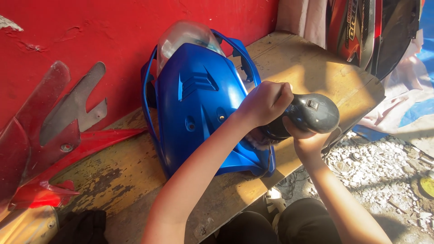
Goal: The person uses a handheld electric polisher with a buffing pad to polish a blue motorcycle fairing. The person moves the tool across the surface of the fairing, which is resting on a wooden workbench next to a red motorcycle part.
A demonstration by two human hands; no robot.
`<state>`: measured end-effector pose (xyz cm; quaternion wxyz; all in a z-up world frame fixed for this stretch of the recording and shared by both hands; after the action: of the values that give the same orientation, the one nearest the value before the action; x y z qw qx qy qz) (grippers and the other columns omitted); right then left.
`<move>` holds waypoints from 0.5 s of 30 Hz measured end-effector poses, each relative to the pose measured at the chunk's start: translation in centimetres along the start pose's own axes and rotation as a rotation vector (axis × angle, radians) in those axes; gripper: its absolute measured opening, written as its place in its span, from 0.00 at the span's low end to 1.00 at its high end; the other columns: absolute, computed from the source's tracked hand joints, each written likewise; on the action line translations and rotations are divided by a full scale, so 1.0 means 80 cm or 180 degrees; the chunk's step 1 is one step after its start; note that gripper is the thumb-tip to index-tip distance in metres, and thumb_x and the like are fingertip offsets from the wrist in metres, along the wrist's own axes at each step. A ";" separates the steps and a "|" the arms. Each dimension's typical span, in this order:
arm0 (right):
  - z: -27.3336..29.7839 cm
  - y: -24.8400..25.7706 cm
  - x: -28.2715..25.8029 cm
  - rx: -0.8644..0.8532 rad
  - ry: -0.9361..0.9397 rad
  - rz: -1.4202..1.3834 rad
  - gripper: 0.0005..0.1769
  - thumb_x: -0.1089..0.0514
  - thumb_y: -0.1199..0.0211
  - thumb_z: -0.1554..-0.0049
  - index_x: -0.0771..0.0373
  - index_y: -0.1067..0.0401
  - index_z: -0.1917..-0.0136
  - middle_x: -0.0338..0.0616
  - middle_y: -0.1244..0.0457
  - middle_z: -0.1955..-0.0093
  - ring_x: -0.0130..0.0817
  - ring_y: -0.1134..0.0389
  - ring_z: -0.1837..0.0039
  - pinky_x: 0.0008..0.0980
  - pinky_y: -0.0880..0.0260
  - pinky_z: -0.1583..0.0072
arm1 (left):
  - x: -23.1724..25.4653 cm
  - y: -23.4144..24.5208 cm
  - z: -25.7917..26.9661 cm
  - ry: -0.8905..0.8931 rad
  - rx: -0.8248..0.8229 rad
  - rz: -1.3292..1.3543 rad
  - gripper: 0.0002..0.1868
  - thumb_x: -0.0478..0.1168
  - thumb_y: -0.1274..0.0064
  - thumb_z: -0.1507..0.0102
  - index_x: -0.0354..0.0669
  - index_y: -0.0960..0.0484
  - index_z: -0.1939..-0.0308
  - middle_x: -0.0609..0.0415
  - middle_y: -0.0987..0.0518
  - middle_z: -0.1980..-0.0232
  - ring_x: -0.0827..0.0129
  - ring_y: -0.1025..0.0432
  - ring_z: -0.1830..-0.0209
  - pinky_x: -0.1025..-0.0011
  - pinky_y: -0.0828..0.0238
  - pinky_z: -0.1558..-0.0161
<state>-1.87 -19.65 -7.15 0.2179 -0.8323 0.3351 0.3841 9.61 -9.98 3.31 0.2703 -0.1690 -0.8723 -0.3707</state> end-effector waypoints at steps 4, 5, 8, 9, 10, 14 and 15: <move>-0.012 -0.026 0.028 -0.0092 -0.0083 -0.0409 0.28 0.65 0.25 0.48 0.63 0.30 0.36 0.39 0.33 0.41 0.30 0.31 0.41 0.31 0.30 0.35 | 0.005 0.035 -0.004 -0.0120 0.0125 -0.0049 0.23 0.46 0.62 0.29 0.34 0.25 0.72 0.34 0.25 0.72 0.39 0.26 0.67 0.52 0.32 0.65; -0.013 -0.034 0.024 -0.0185 -0.0114 -0.0374 0.28 0.64 0.25 0.48 0.64 0.30 0.36 0.39 0.33 0.41 0.31 0.31 0.40 0.31 0.30 0.35 | 0.007 0.044 -0.002 -0.0094 0.0142 -0.0090 0.24 0.47 0.62 0.29 0.35 0.25 0.73 0.34 0.25 0.72 0.41 0.25 0.68 0.53 0.31 0.65; -0.004 -0.046 0.010 -0.0233 -0.0161 -0.0324 0.28 0.64 0.24 0.49 0.63 0.29 0.36 0.40 0.33 0.41 0.31 0.31 0.40 0.31 0.30 0.35 | 0.019 0.057 0.007 -0.0106 0.0118 -0.0178 0.24 0.48 0.62 0.30 0.36 0.24 0.73 0.35 0.24 0.72 0.43 0.25 0.69 0.54 0.30 0.65; 0.001 -0.047 0.006 -0.0177 -0.0195 -0.0307 0.29 0.64 0.24 0.50 0.63 0.29 0.36 0.40 0.33 0.42 0.31 0.31 0.41 0.32 0.29 0.36 | 0.024 0.058 0.011 -0.0136 0.0064 -0.0219 0.23 0.48 0.62 0.30 0.36 0.24 0.73 0.36 0.24 0.72 0.43 0.25 0.69 0.54 0.30 0.65; 0.003 -0.044 0.018 -0.0179 -0.0187 -0.0312 0.29 0.64 0.24 0.50 0.63 0.29 0.36 0.40 0.33 0.42 0.31 0.31 0.41 0.32 0.29 0.36 | 0.022 0.056 0.008 -0.0141 0.0068 -0.0225 0.23 0.48 0.62 0.30 0.36 0.24 0.73 0.36 0.24 0.72 0.43 0.25 0.69 0.54 0.30 0.65; 0.000 -0.047 0.048 -0.0032 -0.0447 -0.0971 0.31 0.64 0.25 0.49 0.62 0.32 0.35 0.40 0.33 0.40 0.32 0.31 0.38 0.33 0.30 0.33 | 0.014 0.047 -0.001 -0.0343 0.0016 -0.0312 0.22 0.48 0.61 0.30 0.37 0.23 0.71 0.36 0.23 0.71 0.43 0.25 0.67 0.54 0.29 0.64; -0.005 -0.052 0.047 0.0072 -0.0463 -0.1445 0.32 0.65 0.24 0.49 0.62 0.33 0.34 0.40 0.33 0.39 0.32 0.31 0.37 0.34 0.30 0.31 | 0.011 0.047 -0.005 -0.0385 0.0055 -0.0324 0.22 0.48 0.61 0.30 0.37 0.23 0.71 0.37 0.23 0.70 0.43 0.25 0.66 0.54 0.30 0.64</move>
<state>3.15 -18.58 -9.44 0.3315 -0.8539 0.1271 0.3805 10.91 -7.70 6.16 0.1993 -0.1442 -0.8977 -0.3655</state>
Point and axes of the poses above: each hand's wrist, its own z-axis away from the middle knuckle, its own y-axis out of the back of the hand, x = y × z, the point moved 5 cm from there along -z, towards the middle knuckle
